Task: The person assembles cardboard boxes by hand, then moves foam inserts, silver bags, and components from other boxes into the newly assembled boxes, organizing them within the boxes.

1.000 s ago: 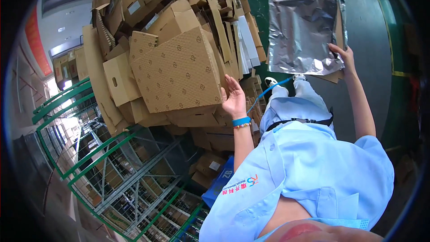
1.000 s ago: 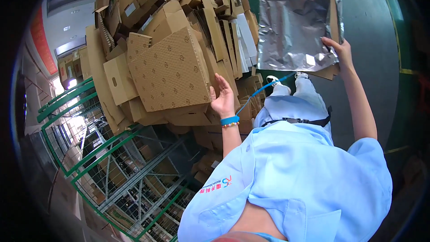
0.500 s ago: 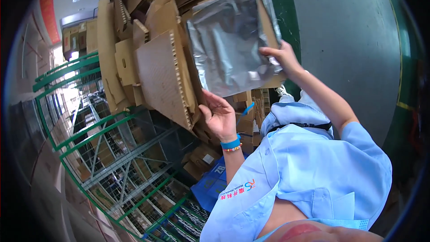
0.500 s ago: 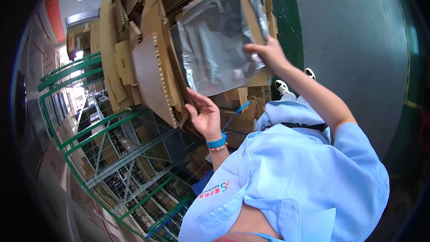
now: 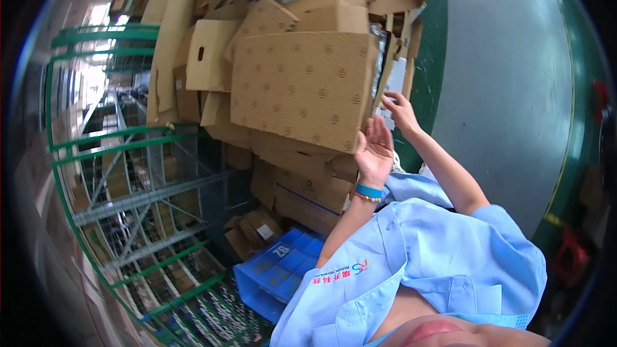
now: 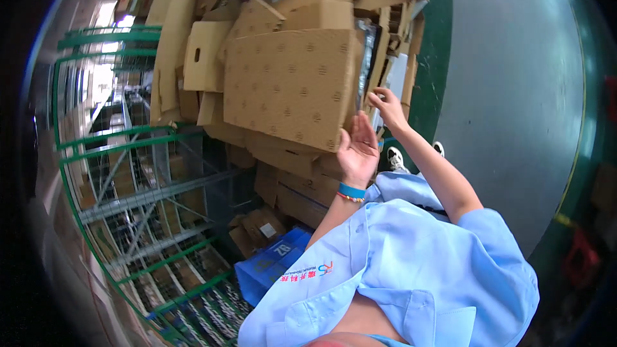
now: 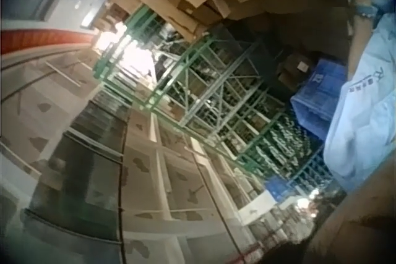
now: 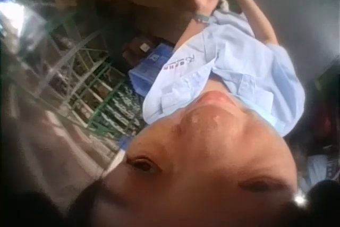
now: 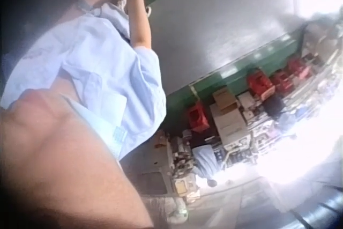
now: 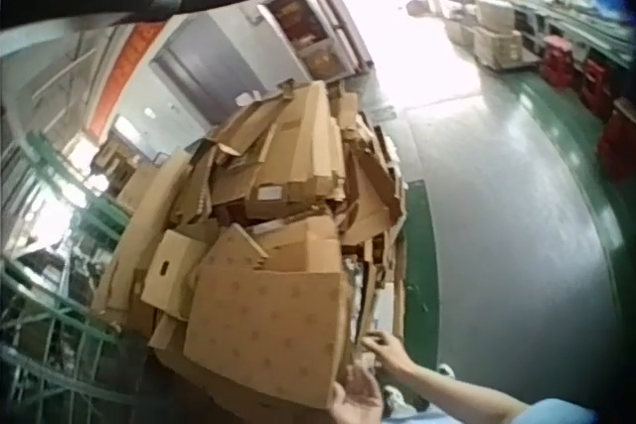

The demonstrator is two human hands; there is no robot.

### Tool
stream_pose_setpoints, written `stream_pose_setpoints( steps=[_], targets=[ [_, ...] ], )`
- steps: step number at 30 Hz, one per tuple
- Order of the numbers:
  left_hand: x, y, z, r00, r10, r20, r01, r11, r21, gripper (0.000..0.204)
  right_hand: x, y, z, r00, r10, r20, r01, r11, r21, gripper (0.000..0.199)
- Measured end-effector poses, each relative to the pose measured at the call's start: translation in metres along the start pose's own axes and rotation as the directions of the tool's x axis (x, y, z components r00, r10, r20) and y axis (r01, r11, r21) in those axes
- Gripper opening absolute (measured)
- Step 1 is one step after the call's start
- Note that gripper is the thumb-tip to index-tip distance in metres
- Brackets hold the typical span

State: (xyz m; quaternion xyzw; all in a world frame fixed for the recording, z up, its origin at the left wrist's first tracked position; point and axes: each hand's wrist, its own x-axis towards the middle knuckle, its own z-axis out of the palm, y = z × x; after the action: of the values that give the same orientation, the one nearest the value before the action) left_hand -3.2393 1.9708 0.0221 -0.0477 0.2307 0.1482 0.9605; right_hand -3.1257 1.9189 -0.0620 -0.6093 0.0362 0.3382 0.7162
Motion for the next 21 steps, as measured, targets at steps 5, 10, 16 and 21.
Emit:
stream_pose_setpoints(
  steps=[5,10,16,21],
  targets=[
    [-0.06,-0.007,0.067,0.96,-0.278,0.033,0.261,0.93,0.258,0.042,-0.006,-0.001,-0.01,1.0,0.021,0.004,-0.021,0.993,0.118,0.036],
    [-0.076,0.071,0.11,0.8,0.327,0.503,-0.537,0.016,0.844,0.049,-0.039,-0.048,0.004,0.995,-0.098,-0.013,0.099,0.98,0.171,0.035],
    [-0.02,0.223,0.066,0.334,0.74,0.584,0.031,-0.628,0.777,0.074,-0.049,-0.074,0.032,0.978,-0.183,0.099,0.186,0.982,-0.021,0.029],
    [0.007,0.292,0.065,0.462,0.822,0.333,-0.441,-0.112,0.89,0.075,-0.05,-0.125,0.055,0.954,-0.29,0.069,0.291,0.957,-0.002,0.025]
  ],
)
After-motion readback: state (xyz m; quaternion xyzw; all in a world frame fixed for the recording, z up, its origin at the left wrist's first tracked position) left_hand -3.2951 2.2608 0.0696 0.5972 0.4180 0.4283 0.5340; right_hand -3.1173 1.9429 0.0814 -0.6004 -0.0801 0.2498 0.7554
